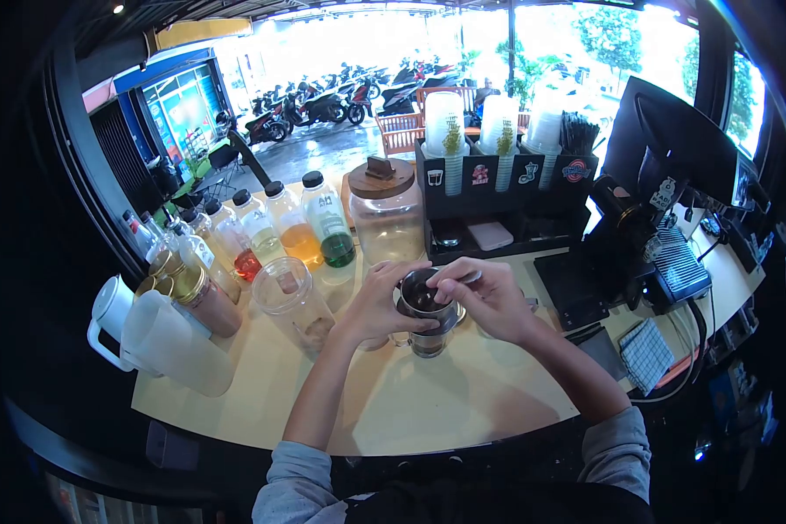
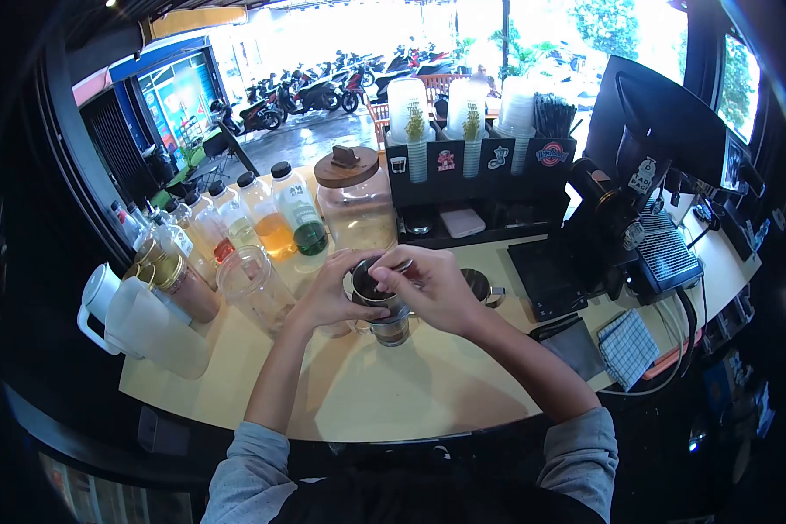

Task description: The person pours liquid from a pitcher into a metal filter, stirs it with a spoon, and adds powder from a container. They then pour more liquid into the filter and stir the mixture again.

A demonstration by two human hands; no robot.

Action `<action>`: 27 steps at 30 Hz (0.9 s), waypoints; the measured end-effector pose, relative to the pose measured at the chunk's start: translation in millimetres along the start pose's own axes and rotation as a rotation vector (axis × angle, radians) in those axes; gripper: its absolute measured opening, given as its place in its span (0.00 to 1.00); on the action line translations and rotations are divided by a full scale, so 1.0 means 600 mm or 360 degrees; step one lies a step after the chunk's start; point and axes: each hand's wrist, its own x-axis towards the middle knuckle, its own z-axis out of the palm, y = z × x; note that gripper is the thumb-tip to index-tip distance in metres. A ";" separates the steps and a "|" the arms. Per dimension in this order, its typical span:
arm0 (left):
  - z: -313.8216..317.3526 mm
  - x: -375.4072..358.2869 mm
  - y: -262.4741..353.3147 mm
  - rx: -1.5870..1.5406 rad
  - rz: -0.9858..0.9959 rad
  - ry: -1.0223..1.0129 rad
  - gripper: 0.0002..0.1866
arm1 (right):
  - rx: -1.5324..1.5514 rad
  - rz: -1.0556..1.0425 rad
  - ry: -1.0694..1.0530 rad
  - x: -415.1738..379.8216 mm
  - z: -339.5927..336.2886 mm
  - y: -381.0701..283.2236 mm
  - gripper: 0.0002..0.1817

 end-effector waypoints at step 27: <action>-0.022 -0.001 0.058 0.0321 0.0466 0.0862 0.04 | -0.1088 0.0547 0.0290 -0.191 -0.160 0.165 0.10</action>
